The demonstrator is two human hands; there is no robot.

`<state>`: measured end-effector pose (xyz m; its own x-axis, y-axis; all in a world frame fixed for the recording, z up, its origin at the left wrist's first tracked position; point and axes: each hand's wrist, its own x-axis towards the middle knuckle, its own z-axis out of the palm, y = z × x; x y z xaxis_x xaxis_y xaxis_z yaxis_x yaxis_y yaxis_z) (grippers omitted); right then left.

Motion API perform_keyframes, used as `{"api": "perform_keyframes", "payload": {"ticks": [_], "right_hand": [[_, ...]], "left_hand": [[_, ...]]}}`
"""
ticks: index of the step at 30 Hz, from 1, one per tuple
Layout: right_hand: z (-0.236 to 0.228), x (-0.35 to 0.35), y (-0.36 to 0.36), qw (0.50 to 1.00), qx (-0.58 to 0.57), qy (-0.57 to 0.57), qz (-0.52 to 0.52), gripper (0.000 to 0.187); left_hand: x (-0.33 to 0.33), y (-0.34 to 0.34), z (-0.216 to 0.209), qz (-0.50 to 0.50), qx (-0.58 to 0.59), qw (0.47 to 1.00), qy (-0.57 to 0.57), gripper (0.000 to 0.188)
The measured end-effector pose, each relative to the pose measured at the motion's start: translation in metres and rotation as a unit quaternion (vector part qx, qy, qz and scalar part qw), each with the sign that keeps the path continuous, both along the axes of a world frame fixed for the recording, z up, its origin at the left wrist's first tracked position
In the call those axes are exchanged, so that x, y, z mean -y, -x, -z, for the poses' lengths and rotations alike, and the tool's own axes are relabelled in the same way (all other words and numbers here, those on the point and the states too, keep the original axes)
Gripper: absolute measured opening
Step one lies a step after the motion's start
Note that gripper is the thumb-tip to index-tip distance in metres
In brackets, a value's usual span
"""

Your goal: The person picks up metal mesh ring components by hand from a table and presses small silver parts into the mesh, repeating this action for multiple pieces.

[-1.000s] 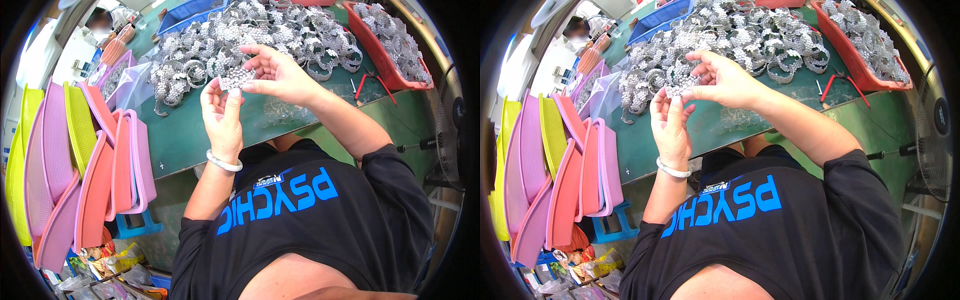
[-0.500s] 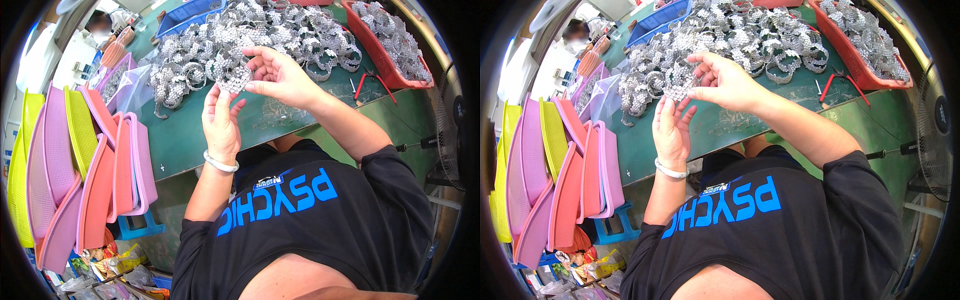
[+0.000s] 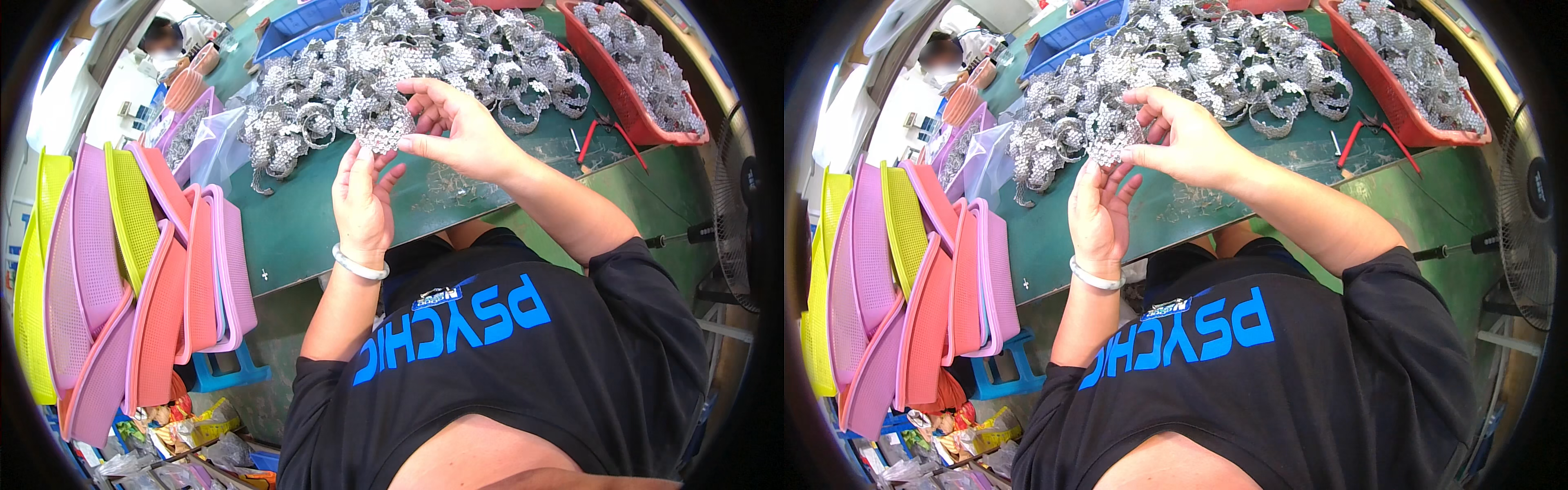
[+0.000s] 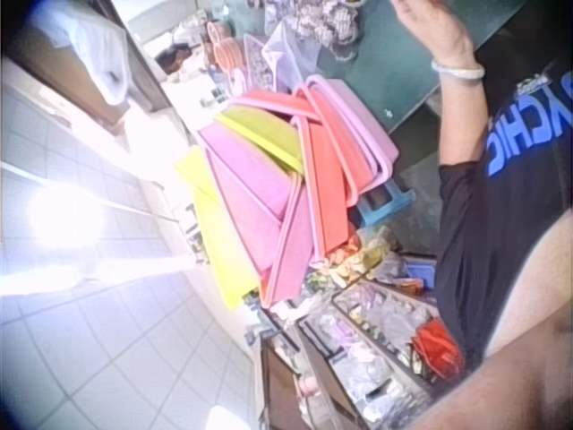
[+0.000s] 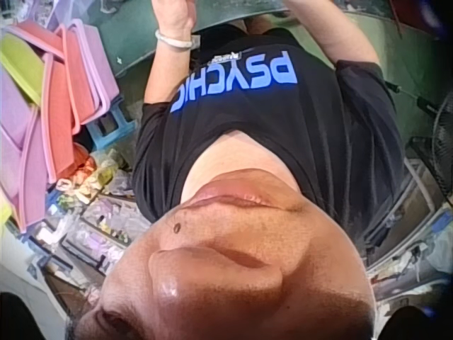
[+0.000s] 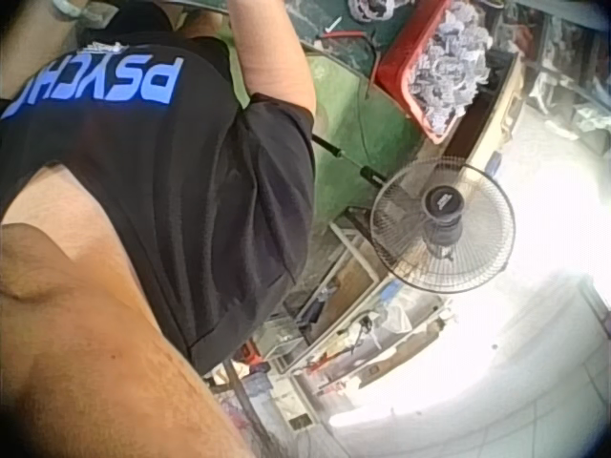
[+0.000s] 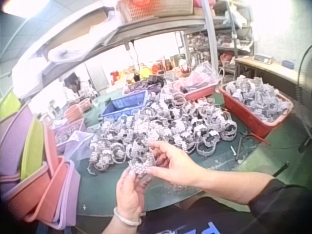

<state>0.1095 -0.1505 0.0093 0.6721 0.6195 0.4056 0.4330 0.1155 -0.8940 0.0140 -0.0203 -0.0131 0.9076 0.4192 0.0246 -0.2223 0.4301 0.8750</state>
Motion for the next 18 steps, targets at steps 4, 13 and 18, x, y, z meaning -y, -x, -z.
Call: {"api": "perform_keyframes", "payload": {"ticks": [4,13,18], "right_hand": [[-0.0013,0.0000,0.0013,1.000,0.000,0.002,0.006,0.058],[0.0038,-0.0010,0.0008,0.999,0.034,0.004,0.033,0.058],[0.0021,-0.0021,0.0056,0.997,0.053,-0.002,0.053,0.057]], "left_hand": [[-0.0012,-0.0006,0.0008,0.016,0.001,1.000,0.002,0.032],[-0.0001,-0.0003,0.0004,0.035,0.006,0.999,0.009,0.032],[-0.0032,-0.0015,0.0052,0.052,0.017,0.998,0.044,0.034]]}}
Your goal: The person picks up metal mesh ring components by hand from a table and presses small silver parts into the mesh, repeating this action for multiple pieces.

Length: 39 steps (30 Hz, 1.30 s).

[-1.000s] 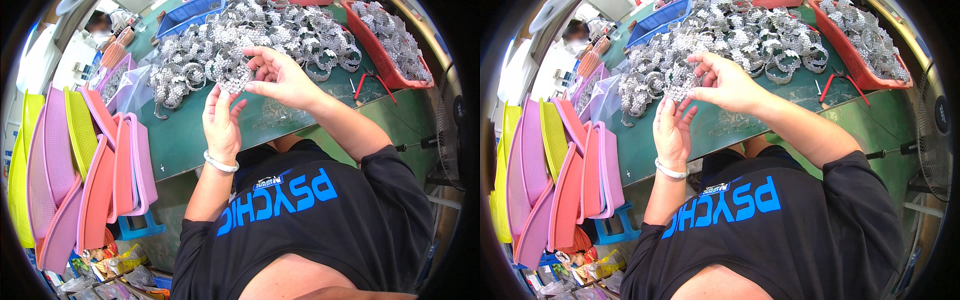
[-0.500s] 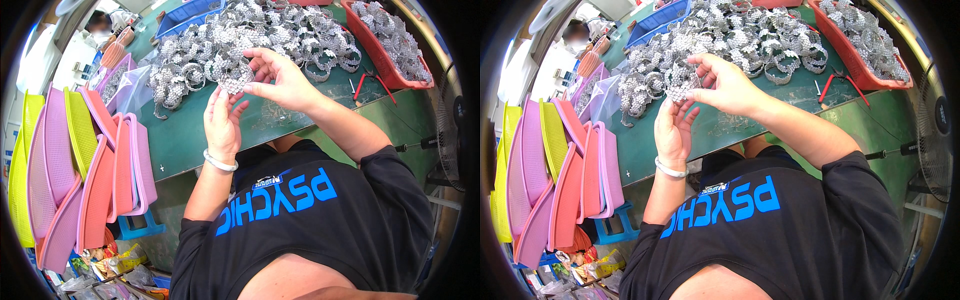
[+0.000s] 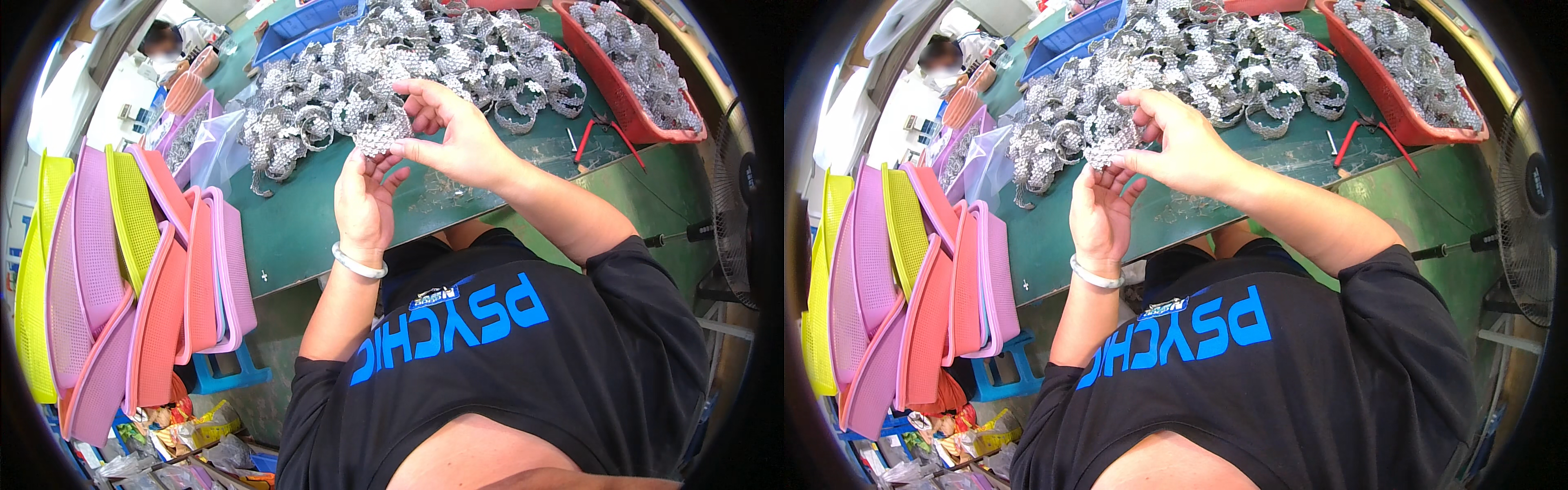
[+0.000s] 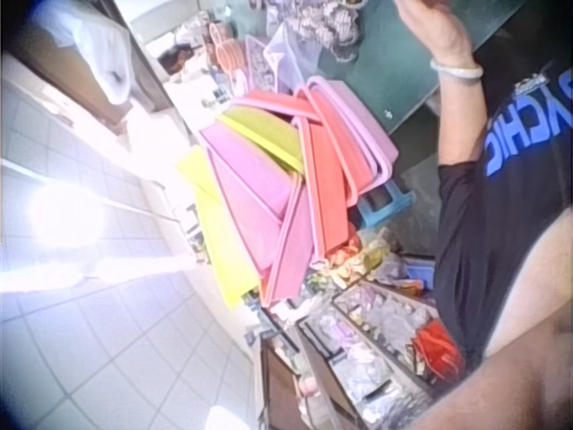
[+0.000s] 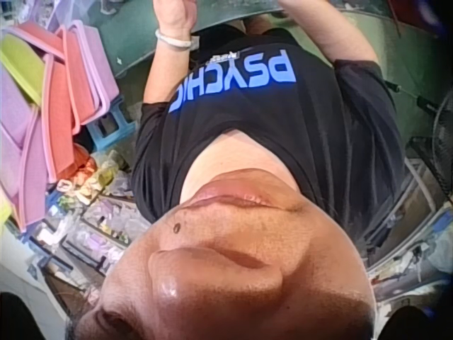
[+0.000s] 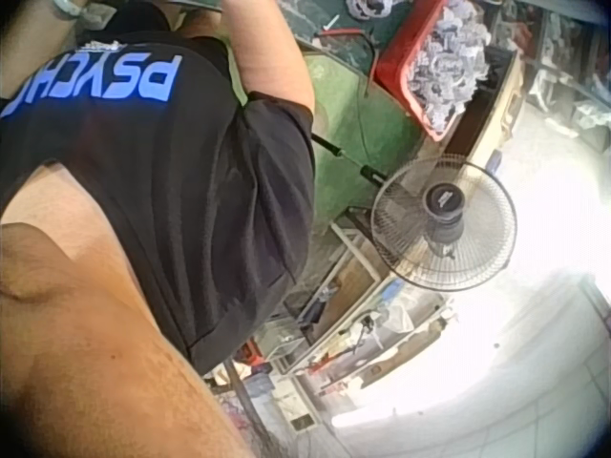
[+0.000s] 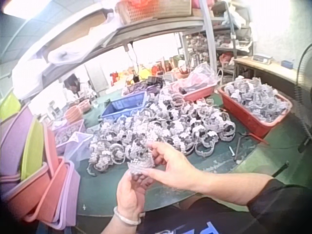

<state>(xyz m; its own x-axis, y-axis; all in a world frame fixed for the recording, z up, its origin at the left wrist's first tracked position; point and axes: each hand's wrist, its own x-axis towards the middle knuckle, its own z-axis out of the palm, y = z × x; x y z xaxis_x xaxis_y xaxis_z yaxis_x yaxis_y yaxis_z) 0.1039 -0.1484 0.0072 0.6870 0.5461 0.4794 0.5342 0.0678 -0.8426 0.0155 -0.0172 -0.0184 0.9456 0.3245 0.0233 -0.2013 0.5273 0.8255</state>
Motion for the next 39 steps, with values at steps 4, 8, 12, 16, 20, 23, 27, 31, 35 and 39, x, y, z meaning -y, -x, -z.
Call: {"api": "perform_keyframes", "payload": {"ticks": [4,8,12,16,20,23,27,31,35,39], "right_hand": [[-0.003,0.000,0.006,1.000,0.009,-0.008,0.004,0.056],[-0.005,0.001,0.012,0.997,0.061,-0.043,0.021,0.052],[-0.007,0.002,0.019,0.992,0.119,-0.051,0.007,0.051],[-0.004,0.002,0.025,0.984,0.165,-0.067,-0.007,0.047],[0.003,-0.002,0.030,0.969,0.232,-0.081,-0.004,0.030],[0.003,-0.003,0.034,0.956,0.285,-0.076,0.002,0.025],[0.003,-0.003,0.035,0.940,0.334,-0.071,-0.004,0.025],[0.004,-0.004,0.036,0.930,0.360,-0.070,-0.014,0.026],[0.005,-0.004,0.039,0.924,0.381,-0.043,-0.002,0.026],[0.004,-0.005,0.040,0.923,0.382,-0.047,-0.001,0.025]], "left_hand": [[-0.002,-0.001,0.001,0.016,0.003,0.999,0.042,0.036],[-0.005,-0.004,0.005,0.056,0.010,0.994,0.095,0.041],[-0.008,-0.005,0.007,0.080,0.011,0.987,0.139,0.044],[-0.009,-0.005,0.007,0.117,0.035,0.977,0.173,0.044],[-0.008,-0.007,0.007,0.114,0.031,0.958,0.260,0.042],[-0.015,-0.006,0.014,0.145,0.077,0.941,0.296,0.038],[-0.013,-0.008,0.015,0.116,0.040,0.948,0.294,0.040],[-0.014,-0.008,0.018,0.128,0.063,0.936,0.323,0.042],[-0.017,-0.010,0.026,0.158,0.092,0.924,0.337,0.043],[-0.019,-0.010,0.025,0.146,0.069,0.934,0.320,0.043]]}}
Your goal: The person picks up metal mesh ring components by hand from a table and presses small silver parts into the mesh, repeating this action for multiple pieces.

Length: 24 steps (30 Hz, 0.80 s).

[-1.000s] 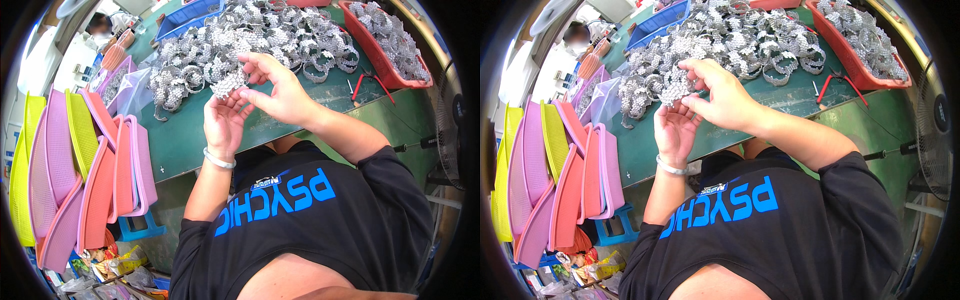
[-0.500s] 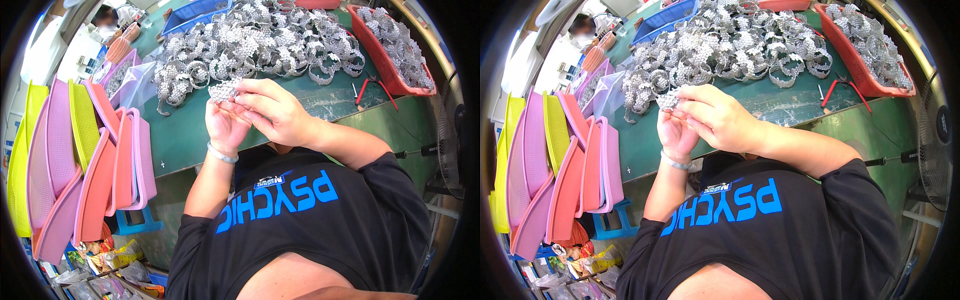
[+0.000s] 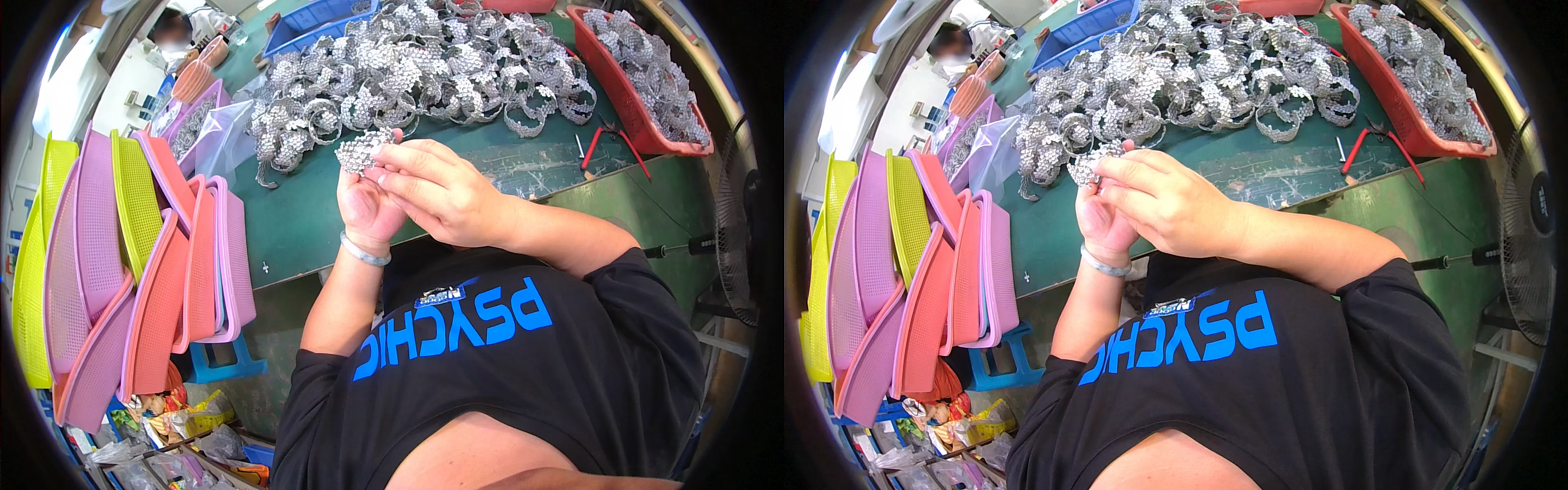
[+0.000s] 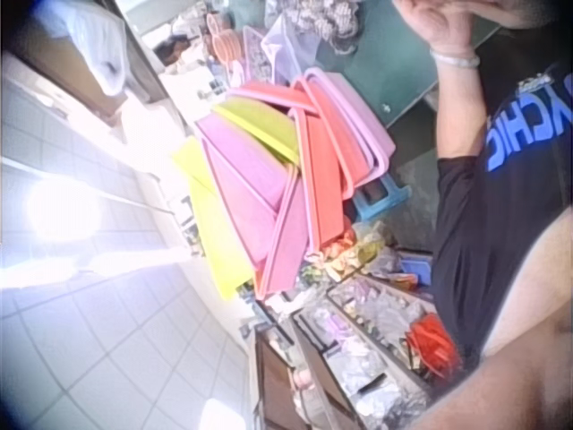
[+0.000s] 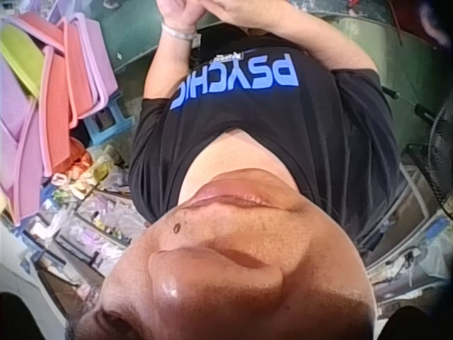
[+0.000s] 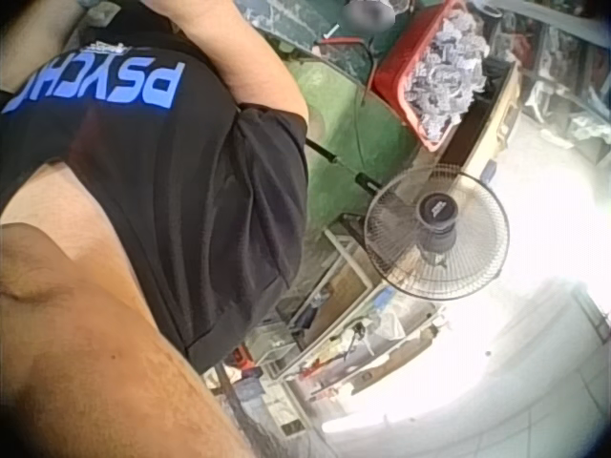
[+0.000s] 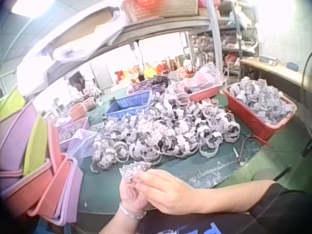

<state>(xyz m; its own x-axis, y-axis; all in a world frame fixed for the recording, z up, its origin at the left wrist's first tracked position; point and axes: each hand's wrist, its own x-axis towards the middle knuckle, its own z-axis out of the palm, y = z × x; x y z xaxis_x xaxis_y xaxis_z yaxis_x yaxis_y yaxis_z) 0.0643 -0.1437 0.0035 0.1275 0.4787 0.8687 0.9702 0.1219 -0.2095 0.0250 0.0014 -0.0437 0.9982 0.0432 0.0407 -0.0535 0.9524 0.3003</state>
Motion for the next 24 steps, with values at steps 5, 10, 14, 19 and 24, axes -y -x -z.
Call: {"api": "perform_keyframes", "payload": {"ticks": [5,10,14,19,24], "right_hand": [[-0.001,0.002,-0.008,0.999,-0.003,-0.010,0.030,0.028],[-0.007,0.004,-0.016,0.988,-0.150,-0.031,0.007,0.026],[-0.006,0.007,-0.023,0.960,-0.278,0.010,-0.034,0.023],[-0.002,0.011,-0.028,0.944,-0.328,0.041,-0.015,0.020],[0.002,0.011,-0.031,0.950,-0.306,0.051,0.026,0.033]], "left_hand": [[0.005,0.003,-0.011,0.003,-0.019,1.000,-0.010,0.042],[0.003,0.001,-0.016,0.003,-0.085,0.991,-0.099,0.043],[-0.005,-0.003,-0.021,0.002,-0.129,0.958,-0.257,0.045],[-0.013,-0.016,-0.025,0.037,-0.205,0.897,-0.390,0.043],[-0.014,-0.021,-0.028,0.038,-0.209,0.871,-0.443,0.041]]}}
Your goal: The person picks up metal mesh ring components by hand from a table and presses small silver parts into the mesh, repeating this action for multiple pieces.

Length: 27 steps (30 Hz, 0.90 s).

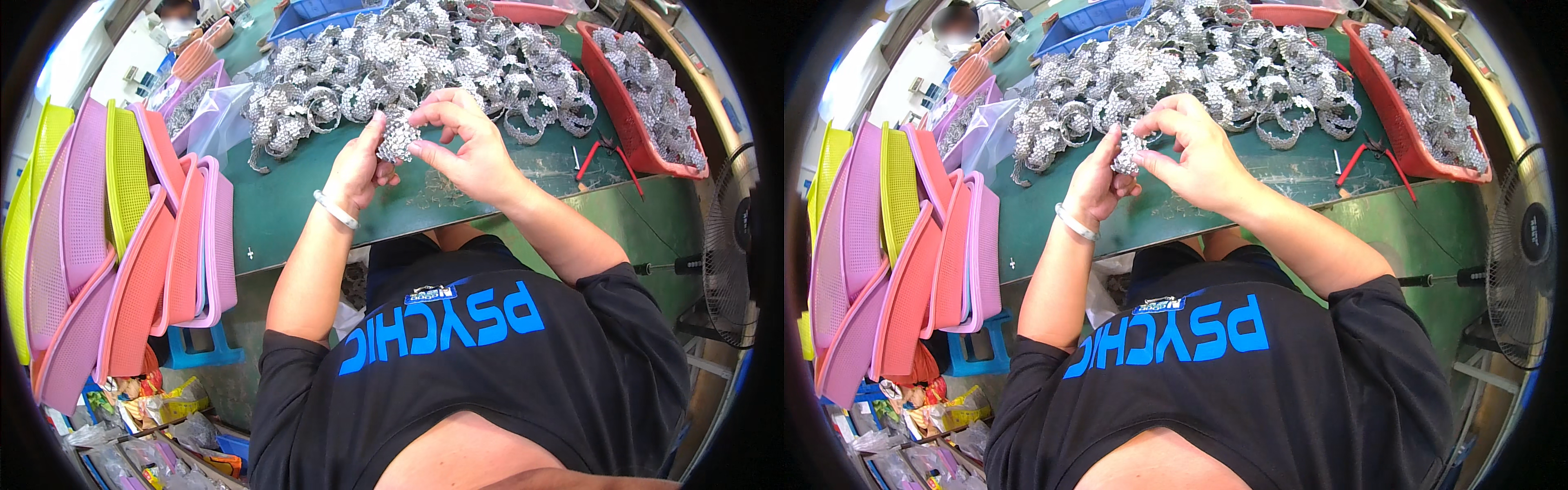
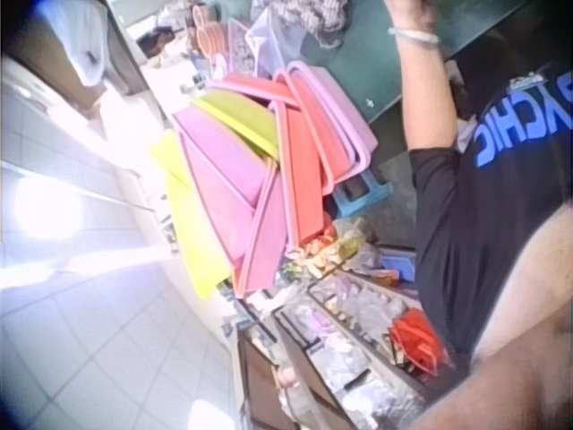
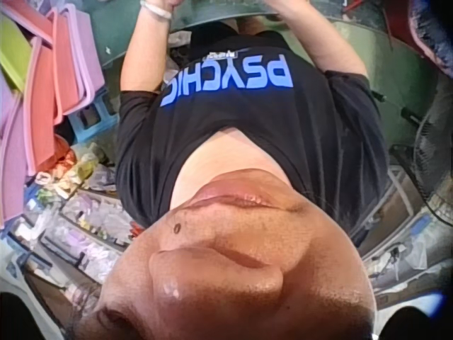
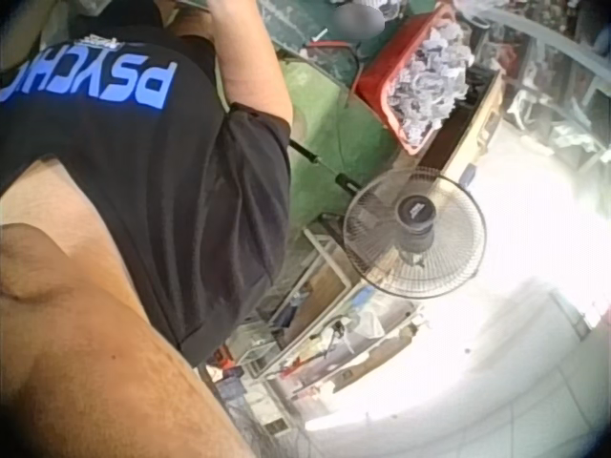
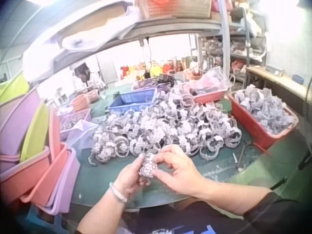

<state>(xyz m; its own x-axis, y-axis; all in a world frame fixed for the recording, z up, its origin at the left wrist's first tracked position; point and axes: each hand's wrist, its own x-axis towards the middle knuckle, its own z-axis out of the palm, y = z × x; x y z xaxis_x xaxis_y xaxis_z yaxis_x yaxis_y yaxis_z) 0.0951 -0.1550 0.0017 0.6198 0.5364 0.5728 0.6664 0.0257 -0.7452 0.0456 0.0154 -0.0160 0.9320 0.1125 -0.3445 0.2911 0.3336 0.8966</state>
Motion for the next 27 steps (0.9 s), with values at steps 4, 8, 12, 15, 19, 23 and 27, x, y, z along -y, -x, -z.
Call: {"api": "perform_keyframes", "payload": {"ticks": [4,8,12,15,19,23,27], "right_hand": [[0.008,-0.003,-0.002,0.999,-0.049,-0.023,-0.002,0.055],[0.019,-0.005,-0.011,0.983,-0.159,-0.036,-0.085,0.072],[0.018,-0.005,-0.009,0.952,-0.262,-0.070,-0.145,0.076],[0.018,-0.005,-0.009,0.959,-0.229,-0.095,-0.136,0.079],[0.022,-0.005,-0.013,0.985,-0.100,-0.122,-0.068,0.083],[0.020,-0.005,-0.013,0.990,0.054,-0.130,0.032,0.081],[0.016,-0.006,-0.012,0.977,0.152,-0.126,0.082,0.082]], "left_hand": [[0.000,-0.003,0.002,-0.011,-0.003,0.999,-0.046,0.048],[0.001,-0.002,-0.002,-0.024,-0.009,0.997,-0.079,0.053],[0.005,-0.001,-0.005,-0.032,-0.008,0.995,-0.092,0.053],[0.005,0.000,-0.002,-0.051,-0.002,0.997,-0.062,0.051],[0.013,0.005,-0.001,-0.087,0.030,0.996,-0.004,0.046],[0.026,0.020,0.003,-0.120,0.100,0.987,-0.037,0.041],[0.043,0.029,-0.005,-0.139,0.160,0.974,-0.083,0.035]]}}
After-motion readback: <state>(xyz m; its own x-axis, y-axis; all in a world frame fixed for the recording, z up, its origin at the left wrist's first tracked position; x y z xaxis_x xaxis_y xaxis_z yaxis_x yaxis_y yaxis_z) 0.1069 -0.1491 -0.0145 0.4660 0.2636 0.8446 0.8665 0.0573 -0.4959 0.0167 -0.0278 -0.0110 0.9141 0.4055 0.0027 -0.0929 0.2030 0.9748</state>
